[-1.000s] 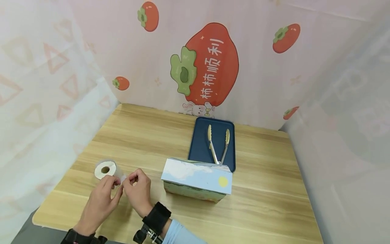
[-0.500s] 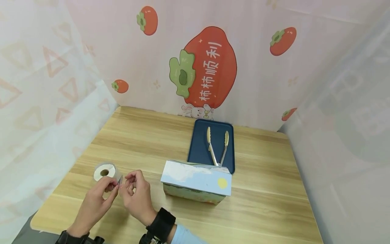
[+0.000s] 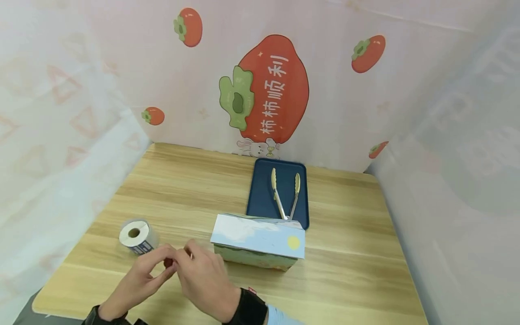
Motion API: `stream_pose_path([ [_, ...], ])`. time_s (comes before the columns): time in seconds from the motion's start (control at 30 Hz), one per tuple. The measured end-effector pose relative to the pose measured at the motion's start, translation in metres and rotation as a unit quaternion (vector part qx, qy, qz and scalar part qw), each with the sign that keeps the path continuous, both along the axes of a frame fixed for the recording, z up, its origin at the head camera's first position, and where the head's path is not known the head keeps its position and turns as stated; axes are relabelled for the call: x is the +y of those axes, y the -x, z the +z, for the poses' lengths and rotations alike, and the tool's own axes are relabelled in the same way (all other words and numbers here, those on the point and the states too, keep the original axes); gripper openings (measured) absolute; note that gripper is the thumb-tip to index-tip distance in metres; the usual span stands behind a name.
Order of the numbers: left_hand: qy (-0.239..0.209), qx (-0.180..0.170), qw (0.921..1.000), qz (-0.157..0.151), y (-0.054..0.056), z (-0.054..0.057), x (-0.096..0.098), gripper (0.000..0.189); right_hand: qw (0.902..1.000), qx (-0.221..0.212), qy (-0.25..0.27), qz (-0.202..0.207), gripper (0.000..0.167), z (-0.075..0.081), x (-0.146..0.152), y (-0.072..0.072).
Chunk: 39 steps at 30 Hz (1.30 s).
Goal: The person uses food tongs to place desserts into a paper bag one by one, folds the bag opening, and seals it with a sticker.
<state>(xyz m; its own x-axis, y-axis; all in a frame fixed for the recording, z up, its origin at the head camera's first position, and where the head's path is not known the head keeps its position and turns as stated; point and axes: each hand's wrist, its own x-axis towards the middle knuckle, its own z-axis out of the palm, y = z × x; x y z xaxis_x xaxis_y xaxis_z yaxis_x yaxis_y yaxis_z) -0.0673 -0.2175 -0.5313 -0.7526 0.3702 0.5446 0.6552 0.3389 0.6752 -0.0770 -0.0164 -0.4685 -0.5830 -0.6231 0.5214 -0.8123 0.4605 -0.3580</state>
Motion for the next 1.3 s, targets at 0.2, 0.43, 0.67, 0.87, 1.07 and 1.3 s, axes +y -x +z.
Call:
stream_pose_path([
  [0.2, -0.028, -0.019, 0.9983, -0.046, 0.003, 0.001, 0.033, 0.017, 0.9999, 0.005, -0.012, -0.003, 0.021, 0.010, 0.036, 0.002],
  [0.43, -0.023, -0.030, 0.9964, -0.076, 0.008, 0.008, 0.068, 0.030, 0.9992, -0.036, 0.020, -0.002, 0.025, 0.020, 0.082, 0.005],
  [0.67, 0.005, 0.053, 0.9973, -0.050, 0.025, 0.037, 0.073, 0.013, 0.9903, -0.116, 0.065, -0.039, 0.026, 0.029, 0.126, 0.015],
  [0.87, 0.094, 0.110, 0.9892, 0.021, 0.056, 0.062, 0.092, 0.023, 0.9847, -0.154, 0.036, -0.073, 0.022, 0.030, 0.149, 0.028],
  [1.07, 0.225, 0.093, 0.9691, 0.040, 0.078, 0.059, 0.120, 0.048, 0.9819, -0.171, 0.024, -0.077, 0.019, 0.016, 0.154, 0.037],
  [1.3, 0.252, 0.114, 0.9587, 0.067, 0.082, 0.037, 0.133, 0.056, 0.9887, -0.110, -0.011, -0.101, 0.016, -0.004, 0.147, 0.044],
])
